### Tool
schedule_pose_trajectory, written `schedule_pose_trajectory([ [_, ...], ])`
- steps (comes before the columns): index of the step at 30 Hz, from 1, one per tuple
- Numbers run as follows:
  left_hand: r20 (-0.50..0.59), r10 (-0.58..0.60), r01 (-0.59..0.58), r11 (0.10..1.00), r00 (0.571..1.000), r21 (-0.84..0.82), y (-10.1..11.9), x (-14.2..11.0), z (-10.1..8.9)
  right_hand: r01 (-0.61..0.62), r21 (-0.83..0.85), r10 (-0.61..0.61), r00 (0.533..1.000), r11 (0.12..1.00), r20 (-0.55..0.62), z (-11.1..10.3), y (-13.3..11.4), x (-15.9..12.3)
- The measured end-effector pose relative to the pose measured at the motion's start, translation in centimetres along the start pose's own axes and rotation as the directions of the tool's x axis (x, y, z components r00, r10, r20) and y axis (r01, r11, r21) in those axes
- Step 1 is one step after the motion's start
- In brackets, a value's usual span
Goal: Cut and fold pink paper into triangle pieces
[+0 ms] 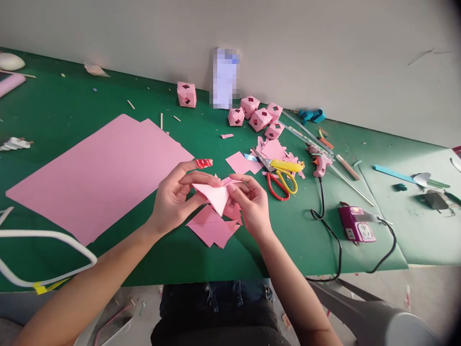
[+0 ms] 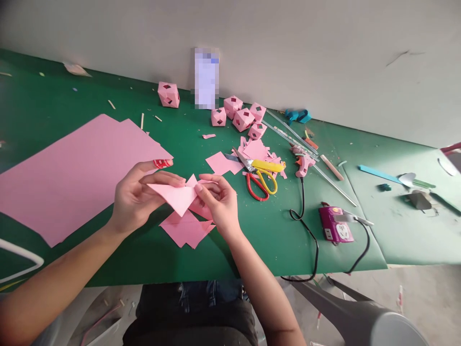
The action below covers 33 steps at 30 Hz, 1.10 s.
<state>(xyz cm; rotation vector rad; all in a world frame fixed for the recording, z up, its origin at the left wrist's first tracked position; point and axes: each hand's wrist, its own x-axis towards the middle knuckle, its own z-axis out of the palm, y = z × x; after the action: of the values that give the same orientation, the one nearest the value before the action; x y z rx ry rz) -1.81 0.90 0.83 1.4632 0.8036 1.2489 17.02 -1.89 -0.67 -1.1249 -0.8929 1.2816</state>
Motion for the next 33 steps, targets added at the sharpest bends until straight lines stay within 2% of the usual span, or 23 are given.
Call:
schedule_pose_trajectory([
  [2, -0.100, -0.038, 0.045, 0.996, 0.994, 0.072, 0.1, 0.2, 0.1, 0.117, -0.146, -0.116, 0.993, 0.982, 0.020, 0.0, 0.0, -0.2],
  [4, -0.194, -0.080, 0.108, 0.985, 0.978, 0.135, 0.1, 0.5, 0.1, 0.263, -0.270, -0.250, 0.965, 0.926, 0.083, -0.1, 0.0, -0.4],
  [7, -0.236, -0.119, 0.162, 0.972, 0.964, 0.169, 0.0, 0.8, 0.2, 0.338, -0.331, -0.292, 0.939, 0.881, 0.181, 0.0, 0.1, -0.7],
  [11, -0.147, -0.173, 0.194, 0.970, 0.974, 0.145, 0.0, 0.7, 0.5, 0.239, -0.306, -0.208, 0.969, 0.921, 0.131, 0.2, 0.3, -0.7],
  [14, -0.082, -0.249, 0.253, 0.966, 0.965, 0.051, 0.2, 0.5, 0.5, 0.096, -0.166, -0.086, 0.994, 0.981, 0.065, 0.3, 0.3, -0.5],
  [17, -0.053, -0.284, 0.284, 0.959, 0.957, -0.016, 0.1, 0.6, 0.1, -0.028, -0.027, 0.029, 0.999, 0.999, 0.037, 0.2, 0.1, -0.4],
  [19, -0.046, -0.287, 0.286, 0.958, 0.957, -0.027, -0.1, 0.6, -0.2, -0.082, 0.043, 0.080, 0.996, 0.996, 0.044, 0.1, 0.0, -0.4],
  [23, -0.052, -0.294, 0.293, 0.956, 0.955, -0.019, -0.5, 0.7, -0.6, -0.189, 0.110, 0.174, 0.976, 0.976, 0.133, -0.1, -0.2, -0.5],
  [33, -0.023, -0.265, 0.264, 0.963, 0.964, -0.045, -0.7, 0.7, -0.6, -0.204, 0.143, 0.189, 0.975, 0.968, 0.113, -0.1, -0.4, -0.5],
])
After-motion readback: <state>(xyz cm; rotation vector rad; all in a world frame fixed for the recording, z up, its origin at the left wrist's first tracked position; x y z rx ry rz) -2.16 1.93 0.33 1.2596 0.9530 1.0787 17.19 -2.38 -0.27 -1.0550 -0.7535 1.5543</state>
